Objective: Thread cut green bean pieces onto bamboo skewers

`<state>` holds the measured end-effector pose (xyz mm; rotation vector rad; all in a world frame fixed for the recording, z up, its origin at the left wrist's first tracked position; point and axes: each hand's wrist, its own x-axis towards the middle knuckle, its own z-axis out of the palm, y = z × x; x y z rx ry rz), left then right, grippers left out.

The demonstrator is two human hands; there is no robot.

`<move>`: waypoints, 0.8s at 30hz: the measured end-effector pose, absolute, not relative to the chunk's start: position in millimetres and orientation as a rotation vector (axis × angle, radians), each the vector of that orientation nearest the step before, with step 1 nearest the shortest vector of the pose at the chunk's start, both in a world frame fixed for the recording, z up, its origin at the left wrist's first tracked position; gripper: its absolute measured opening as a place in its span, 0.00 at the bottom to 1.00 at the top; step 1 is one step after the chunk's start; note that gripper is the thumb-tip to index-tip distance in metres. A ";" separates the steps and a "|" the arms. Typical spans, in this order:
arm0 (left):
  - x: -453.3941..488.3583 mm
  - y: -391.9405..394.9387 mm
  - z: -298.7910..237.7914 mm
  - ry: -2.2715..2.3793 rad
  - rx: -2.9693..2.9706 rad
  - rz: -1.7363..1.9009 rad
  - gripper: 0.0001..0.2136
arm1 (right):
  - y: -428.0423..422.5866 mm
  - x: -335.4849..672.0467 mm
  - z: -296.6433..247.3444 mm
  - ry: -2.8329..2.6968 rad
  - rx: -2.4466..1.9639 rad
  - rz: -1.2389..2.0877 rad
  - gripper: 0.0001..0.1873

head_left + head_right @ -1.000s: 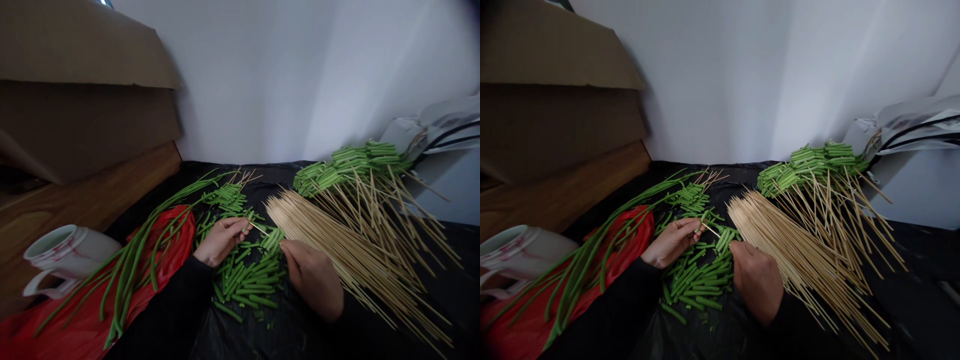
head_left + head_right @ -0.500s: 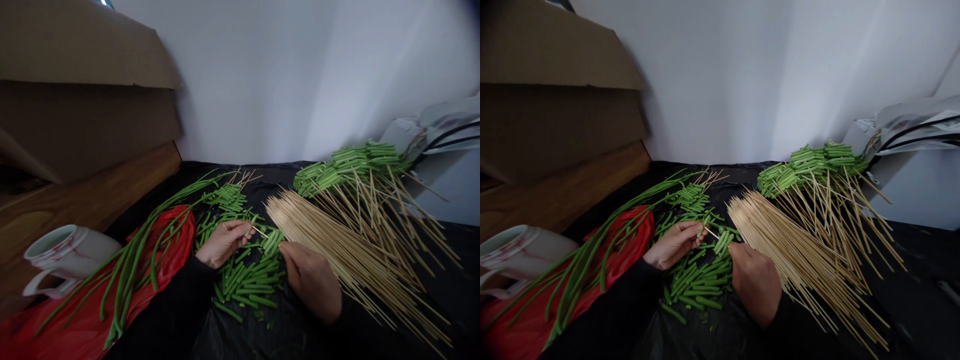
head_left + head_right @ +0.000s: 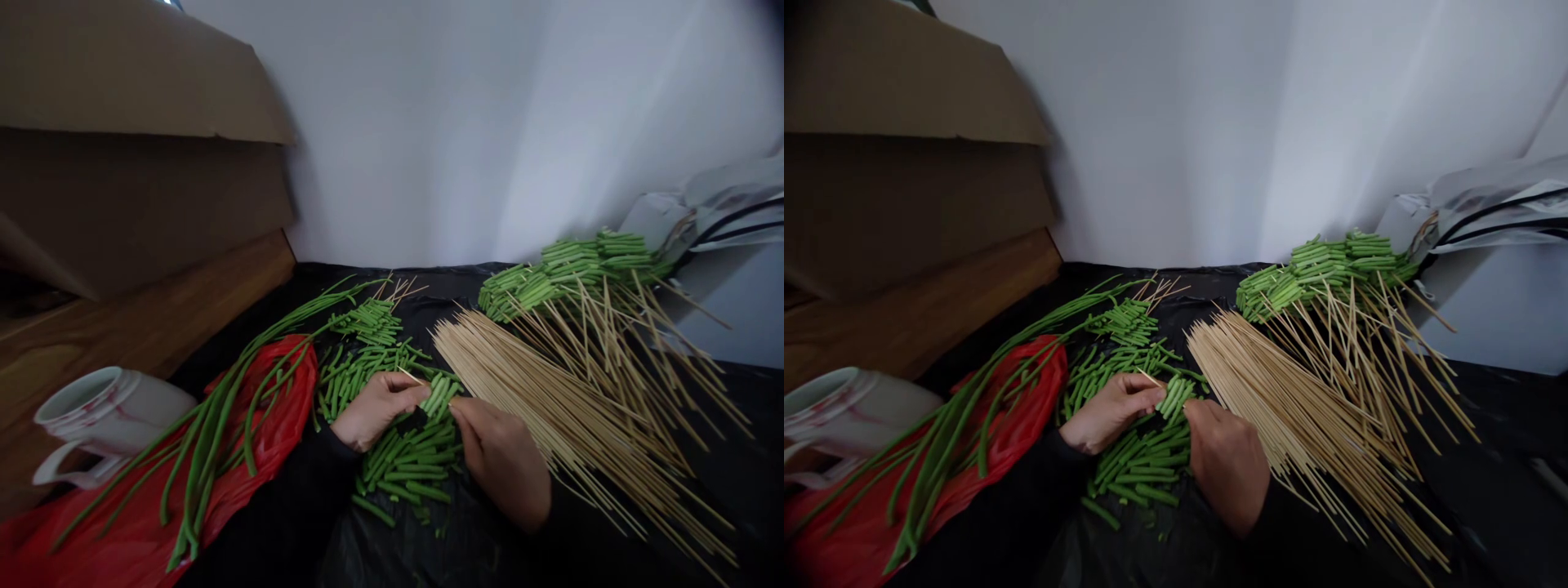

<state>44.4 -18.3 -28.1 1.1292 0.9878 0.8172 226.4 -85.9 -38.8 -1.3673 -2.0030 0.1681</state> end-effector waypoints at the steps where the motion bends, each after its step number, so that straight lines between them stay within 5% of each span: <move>1: 45.2 -18.8 -28.2 0.986 1.131 0.816 0.11 | -85.7 226.4 -38.8 -2.007 -1.364 0.172 0.13; 14: 19.4 -1.9 -9.8 1.218 1.618 1.014 0.08 | -78.0 240.9 -27.5 -1.887 -1.375 -0.016 0.14; 24: 17.5 -6.0 -16.2 1.253 2.333 0.559 0.05 | -78.4 240.8 -28.9 -1.918 -1.393 -0.013 0.15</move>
